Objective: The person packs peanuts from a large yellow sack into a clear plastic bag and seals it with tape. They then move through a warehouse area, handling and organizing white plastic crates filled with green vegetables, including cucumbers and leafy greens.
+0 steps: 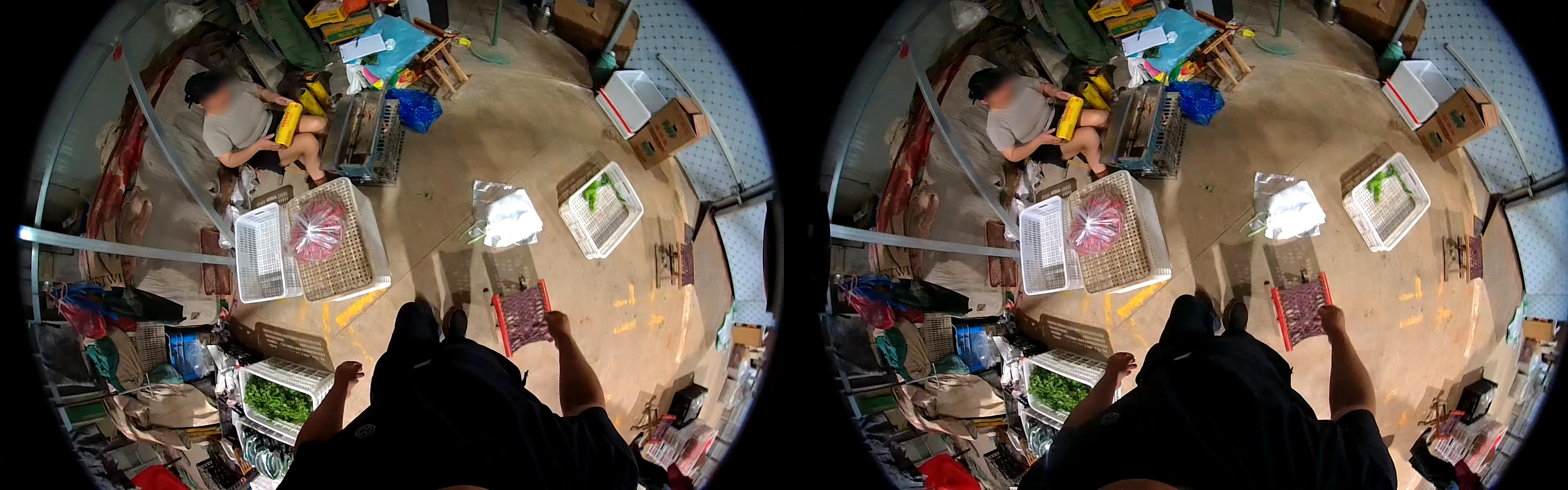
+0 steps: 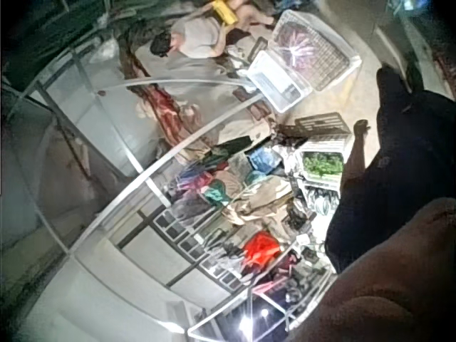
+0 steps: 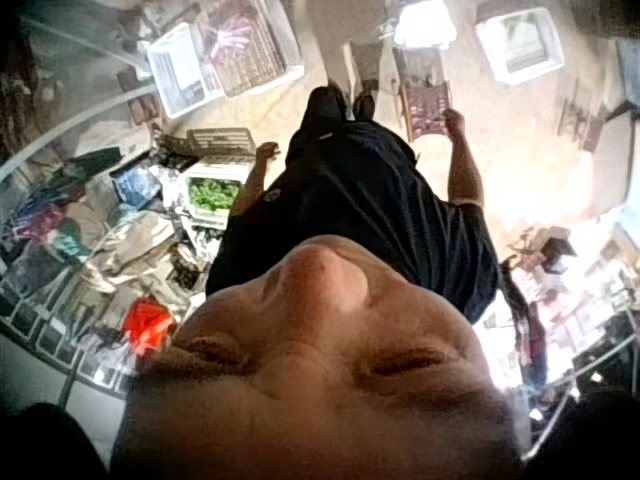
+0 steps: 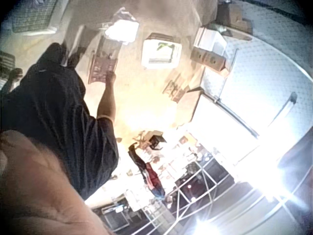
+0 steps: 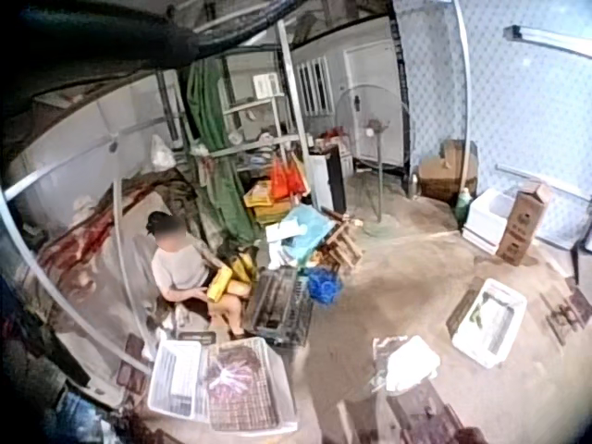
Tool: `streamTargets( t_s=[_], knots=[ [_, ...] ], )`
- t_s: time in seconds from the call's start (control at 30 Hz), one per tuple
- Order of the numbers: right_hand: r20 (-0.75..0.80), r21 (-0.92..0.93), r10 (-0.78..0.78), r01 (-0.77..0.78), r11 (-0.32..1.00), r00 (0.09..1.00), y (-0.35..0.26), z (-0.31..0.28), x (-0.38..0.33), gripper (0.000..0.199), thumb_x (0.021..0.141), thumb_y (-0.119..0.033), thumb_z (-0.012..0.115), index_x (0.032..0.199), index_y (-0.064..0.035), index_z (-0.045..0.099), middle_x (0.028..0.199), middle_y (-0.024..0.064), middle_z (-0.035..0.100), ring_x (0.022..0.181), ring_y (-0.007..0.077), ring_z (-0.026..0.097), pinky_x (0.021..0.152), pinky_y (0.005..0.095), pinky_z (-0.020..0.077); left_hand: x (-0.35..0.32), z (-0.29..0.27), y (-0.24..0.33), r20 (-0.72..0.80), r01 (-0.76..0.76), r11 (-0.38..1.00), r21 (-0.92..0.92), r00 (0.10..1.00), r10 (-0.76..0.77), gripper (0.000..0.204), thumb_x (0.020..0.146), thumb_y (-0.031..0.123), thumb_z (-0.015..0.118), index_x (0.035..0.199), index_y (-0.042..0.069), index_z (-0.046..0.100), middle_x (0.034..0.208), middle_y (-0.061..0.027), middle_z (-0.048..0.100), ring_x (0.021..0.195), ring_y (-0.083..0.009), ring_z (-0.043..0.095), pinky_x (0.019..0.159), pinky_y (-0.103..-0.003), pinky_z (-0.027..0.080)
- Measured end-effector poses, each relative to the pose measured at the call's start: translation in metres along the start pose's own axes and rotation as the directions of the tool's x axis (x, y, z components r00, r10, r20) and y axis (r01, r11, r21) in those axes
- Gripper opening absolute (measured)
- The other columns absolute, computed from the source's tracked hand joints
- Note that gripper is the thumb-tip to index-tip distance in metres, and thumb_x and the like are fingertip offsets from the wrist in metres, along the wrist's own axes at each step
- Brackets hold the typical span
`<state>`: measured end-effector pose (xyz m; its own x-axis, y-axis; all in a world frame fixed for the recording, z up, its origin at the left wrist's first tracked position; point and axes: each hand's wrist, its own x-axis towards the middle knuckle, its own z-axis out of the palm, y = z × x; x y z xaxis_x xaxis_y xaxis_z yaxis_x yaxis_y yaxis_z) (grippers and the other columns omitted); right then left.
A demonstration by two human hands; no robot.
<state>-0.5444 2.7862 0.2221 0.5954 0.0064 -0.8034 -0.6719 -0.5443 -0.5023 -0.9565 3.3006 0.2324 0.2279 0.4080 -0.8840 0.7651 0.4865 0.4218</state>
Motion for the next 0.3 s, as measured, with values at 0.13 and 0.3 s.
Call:
streamTargets(
  t_s=[0.13, 0.3],
  knots=[
    [-0.059, 0.075, -0.204, 0.208, 0.975, 0.977, -0.077, 0.019, 0.093, 0.019, 0.084, -0.018, 0.054, 0.079, -0.0027, 0.063, 0.067, 0.0081, 0.062, 0.052, 0.0171, 0.060, 0.048, 0.0331, 0.0479, 0.078, -0.008, 0.030, 0.163, -0.017, 0.997, -0.070, 0.986, 0.028, 0.022, 0.084, 0.017, 0.061, 0.099, 0.001, 0.063, 0.082, -0.0073, 0.063, 0.071, -0.0212, 0.065, 0.056, -0.030, 0.048],
    [0.198, -0.656, -0.766, 0.663, 0.361, 0.612, -0.087, -0.012, 0.178, 0.016, 0.084, -0.017, 0.057, 0.081, -0.0109, 0.072, 0.074, 0.0093, 0.069, 0.071, 0.0181, 0.066, 0.065, 0.0375, 0.0534, 0.127, 0.074, 0.140, 0.158, -0.334, 0.841, 0.426, 0.943, 0.294, 0.030, 0.081, 0.034, 0.066, 0.078, 0.004, 0.069, 0.068, -0.0061, 0.063, 0.061, -0.0176, 0.059, 0.055, -0.032, 0.049]
  ],
)
